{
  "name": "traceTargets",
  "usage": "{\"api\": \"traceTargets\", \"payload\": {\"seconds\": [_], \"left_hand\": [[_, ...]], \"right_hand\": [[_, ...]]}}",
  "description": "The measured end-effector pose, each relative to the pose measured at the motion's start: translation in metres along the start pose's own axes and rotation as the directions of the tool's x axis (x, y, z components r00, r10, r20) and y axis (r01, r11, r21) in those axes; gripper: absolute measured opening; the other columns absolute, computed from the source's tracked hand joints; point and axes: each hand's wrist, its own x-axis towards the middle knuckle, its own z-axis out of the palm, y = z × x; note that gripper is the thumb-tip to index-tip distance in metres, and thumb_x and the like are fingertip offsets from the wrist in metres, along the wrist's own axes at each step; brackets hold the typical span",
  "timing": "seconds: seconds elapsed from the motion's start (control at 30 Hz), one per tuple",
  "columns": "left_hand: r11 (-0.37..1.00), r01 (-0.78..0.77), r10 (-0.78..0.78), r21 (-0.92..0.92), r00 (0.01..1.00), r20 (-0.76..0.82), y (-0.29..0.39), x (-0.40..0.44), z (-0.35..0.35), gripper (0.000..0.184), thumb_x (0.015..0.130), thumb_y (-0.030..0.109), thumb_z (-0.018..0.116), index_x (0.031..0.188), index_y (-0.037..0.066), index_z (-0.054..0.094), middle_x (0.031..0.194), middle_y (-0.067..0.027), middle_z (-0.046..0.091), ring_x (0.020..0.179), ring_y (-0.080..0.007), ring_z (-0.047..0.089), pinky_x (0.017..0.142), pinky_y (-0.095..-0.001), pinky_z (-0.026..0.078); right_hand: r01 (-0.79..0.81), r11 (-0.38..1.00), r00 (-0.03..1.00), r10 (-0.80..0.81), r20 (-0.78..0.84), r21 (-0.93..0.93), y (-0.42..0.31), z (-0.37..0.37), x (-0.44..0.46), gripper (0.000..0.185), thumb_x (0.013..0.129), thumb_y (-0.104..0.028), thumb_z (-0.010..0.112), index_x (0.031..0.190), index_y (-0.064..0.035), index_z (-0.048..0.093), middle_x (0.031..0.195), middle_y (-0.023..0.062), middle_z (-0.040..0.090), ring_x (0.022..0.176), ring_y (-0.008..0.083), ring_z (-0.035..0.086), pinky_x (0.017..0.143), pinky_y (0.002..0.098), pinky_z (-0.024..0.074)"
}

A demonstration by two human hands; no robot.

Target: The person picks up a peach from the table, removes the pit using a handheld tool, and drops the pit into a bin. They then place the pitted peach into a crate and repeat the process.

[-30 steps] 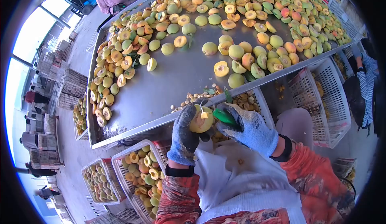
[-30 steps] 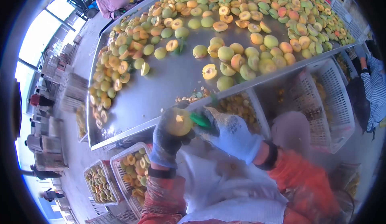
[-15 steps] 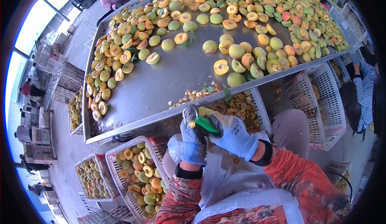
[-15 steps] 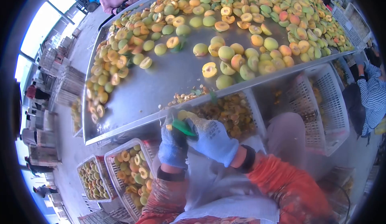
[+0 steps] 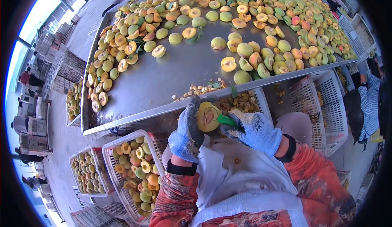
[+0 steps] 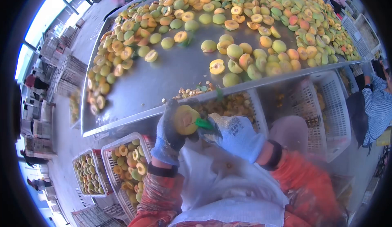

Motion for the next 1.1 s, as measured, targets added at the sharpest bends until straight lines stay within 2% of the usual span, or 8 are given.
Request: {"api": "traceTargets", "payload": {"seconds": [0.37,0.4,0.43,0.5,0.6,0.83,0.9,1.1], "left_hand": [[0.662,-0.468,0.538,0.585,0.841,0.064,-0.007,-0.042,0.032,0.029,0.077,0.008,0.052,0.102,-0.004,0.062,0.101,-0.0107,0.063,0.088,-0.0158,0.059,0.082,-0.0261,0.046],[0.874,-0.321,0.391,0.365,0.91,-0.137,-0.014,-0.038,0.028,0.031,0.075,0.006,0.052,0.103,-0.004,0.061,0.1,-0.0125,0.064,0.086,-0.0166,0.06,0.081,-0.027,0.048],[0.359,-0.567,0.693,0.741,0.694,0.195,-0.017,-0.041,0.029,0.02,0.08,0.009,0.054,0.096,0.0,0.061,0.098,-0.0113,0.062,0.08,-0.0156,0.059,0.069,-0.0261,0.048],[0.829,-0.403,0.481,0.388,0.867,-0.128,-0.02,-0.044,0.031,0.021,0.081,0.011,0.055,0.098,-0.001,0.06,0.098,-0.0116,0.062,0.08,-0.0159,0.059,0.07,-0.0242,0.047],[0.483,-0.525,0.721,0.7,0.693,0.023,-0.029,-0.048,0.035,0.026,0.081,0.014,0.056,0.099,-0.004,0.059,0.098,-0.0092,0.063,0.081,-0.0126,0.057,0.068,-0.0239,0.046],[0.763,-0.492,0.606,0.419,0.769,-0.202,-0.037,-0.054,0.045,0.022,0.081,0.006,0.058,0.101,-0.003,0.058,0.105,-0.0136,0.062,0.089,-0.0179,0.059,0.078,-0.0287,0.048],[0.319,-0.525,0.803,0.789,0.593,0.069,-0.043,-0.042,0.039,0.024,0.089,0.016,0.051,0.104,0.0,0.06,0.098,-0.0062,0.063,0.086,-0.013,0.057,0.071,-0.0249,0.046],[0.893,-0.396,0.433,0.214,0.887,-0.164,-0.049,-0.016,0.052,0.018,0.08,0.004,0.059,0.097,-0.001,0.062,0.093,-0.0072,0.063,0.082,-0.0145,0.057,0.074,-0.0269,0.047]], "right_hand": [[-0.148,0.92,0.938,0.015,0.346,0.363,-0.005,-0.007,-0.011,0.036,0.084,-0.037,0.056,0.096,-0.0029,0.054,0.084,0.0223,0.06,0.075,0.0399,0.058,0.065,0.0459,0.0445],[-0.209,0.915,0.9,0.041,0.433,0.346,-0.004,-0.004,-0.012,0.034,0.085,-0.034,0.055,0.098,-0.0026,0.053,0.087,0.0225,0.06,0.08,0.0392,0.058,0.069,0.044,0.0446],[-0.192,0.926,0.913,0.048,0.404,0.326,-0.003,-0.002,-0.014,0.034,0.085,-0.034,0.055,0.098,-0.0026,0.053,0.087,0.0225,0.06,0.08,0.0392,0.058,0.069,0.044,0.0446],[-0.242,0.889,0.88,0.032,0.473,0.389,-0.003,0.0,-0.014,0.036,0.086,-0.033,0.054,0.105,-0.0018,0.052,0.092,0.0231,0.059,0.083,0.0389,0.057,0.071,0.0417,0.045],[-0.299,0.854,0.83,0.011,0.557,0.427,-0.007,-0.007,-0.01,0.04,0.087,-0.033,0.053,0.113,-0.0025,0.052,0.096,0.0197,0.061,0.086,0.031,0.059,0.076,0.0364,0.0448],[-0.406,0.446,0.888,-0.013,0.459,0.798,-0.011,-0.002,-0.024,0.026,0.09,-0.032,0.052,0.097,-0.0074,0.056,0.064,0.002,0.052,0.053,0.0092,0.049,0.044,0.0266,0.0368],[-0.464,0.531,0.841,0.012,0.541,0.709,-0.005,-0.005,-0.027,0.028,0.09,-0.032,0.051,0.103,-0.0083,0.055,0.068,0.0039,0.054,0.054,0.0101,0.049,0.045,0.0269,0.0384],[-0.165,0.966,0.986,0.162,0.033,0.198,-0.003,0.003,-0.057,0.045,0.084,-0.034,0.053,0.119,-0.0069,0.048,0.081,0.0126,0.06,0.06,0.0239,0.059,0.05,0.0345,0.0465]]}}
